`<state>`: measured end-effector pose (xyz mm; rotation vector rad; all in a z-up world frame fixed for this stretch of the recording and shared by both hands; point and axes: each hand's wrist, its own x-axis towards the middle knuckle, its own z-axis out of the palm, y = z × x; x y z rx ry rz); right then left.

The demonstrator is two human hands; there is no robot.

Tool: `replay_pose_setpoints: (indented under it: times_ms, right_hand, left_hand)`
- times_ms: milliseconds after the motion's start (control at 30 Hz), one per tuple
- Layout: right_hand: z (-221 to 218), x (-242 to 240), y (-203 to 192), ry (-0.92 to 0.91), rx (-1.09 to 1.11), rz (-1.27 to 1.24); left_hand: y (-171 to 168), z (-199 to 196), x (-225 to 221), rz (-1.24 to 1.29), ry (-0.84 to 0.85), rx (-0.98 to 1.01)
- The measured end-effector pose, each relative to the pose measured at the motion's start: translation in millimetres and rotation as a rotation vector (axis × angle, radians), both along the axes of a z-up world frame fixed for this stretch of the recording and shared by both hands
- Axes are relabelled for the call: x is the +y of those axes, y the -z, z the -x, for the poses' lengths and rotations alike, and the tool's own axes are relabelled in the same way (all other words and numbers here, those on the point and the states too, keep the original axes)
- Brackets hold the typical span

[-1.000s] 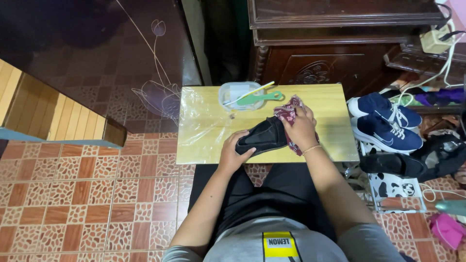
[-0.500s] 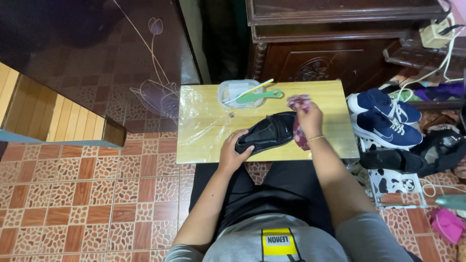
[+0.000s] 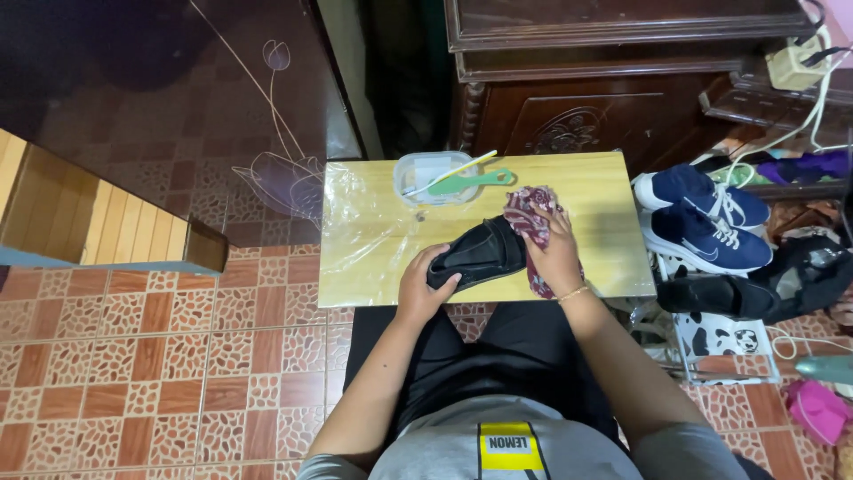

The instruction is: Cleaning a black leather shoe by brushing off debris and then wiping the surface with a cloth.

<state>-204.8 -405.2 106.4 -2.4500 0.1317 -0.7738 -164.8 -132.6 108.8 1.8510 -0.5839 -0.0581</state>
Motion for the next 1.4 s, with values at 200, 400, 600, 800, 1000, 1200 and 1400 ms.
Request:
replay_pose_setpoints:
  times_ms: [200, 400, 600, 800, 1000, 1200, 1400]
  right_hand:
    - [34.7, -20.1, 58.9, -0.017, 0.132, -0.359]
    - [77.7, -11.1, 23.9, 0.17, 0.304, -0.976]
    - [31.8, 1.4, -104.6, 0.405, -0.097, -1.057]
    - [-20.8, -19.1, 32.0, 0.122, 0.081, 0.027]
    - [13.1, -9.0, 25.1, 0.059, 0.009, -0.176]
    - [59.2, -28.6, 60.4, 0.093, 0.213, -0.707]
    - [41.0, -7.9, -70.6, 0.452, -0.193, -1.295]
  left_hand:
    - [3.0, 0.1, -1.5, 0.0, -0.01, -0.041]
    - [7.7, -0.1, -1.1, 0.004, -0.004, -0.047]
    - [4.7, -0.4, -0.2, -0.025, 0.014, 0.001]
    - [0.5, -1.4, 2.1, -0.076, 0.016, 0.08]
    - [-12.0, -2.1, 0.6, -0.1, 0.012, 0.162]
    - [-4.2, -0.6, 0.7, -0.113, -0.001, 0.14]
    - [-7.5, 0.0, 2.2, -0.128, 0.014, 0.137]
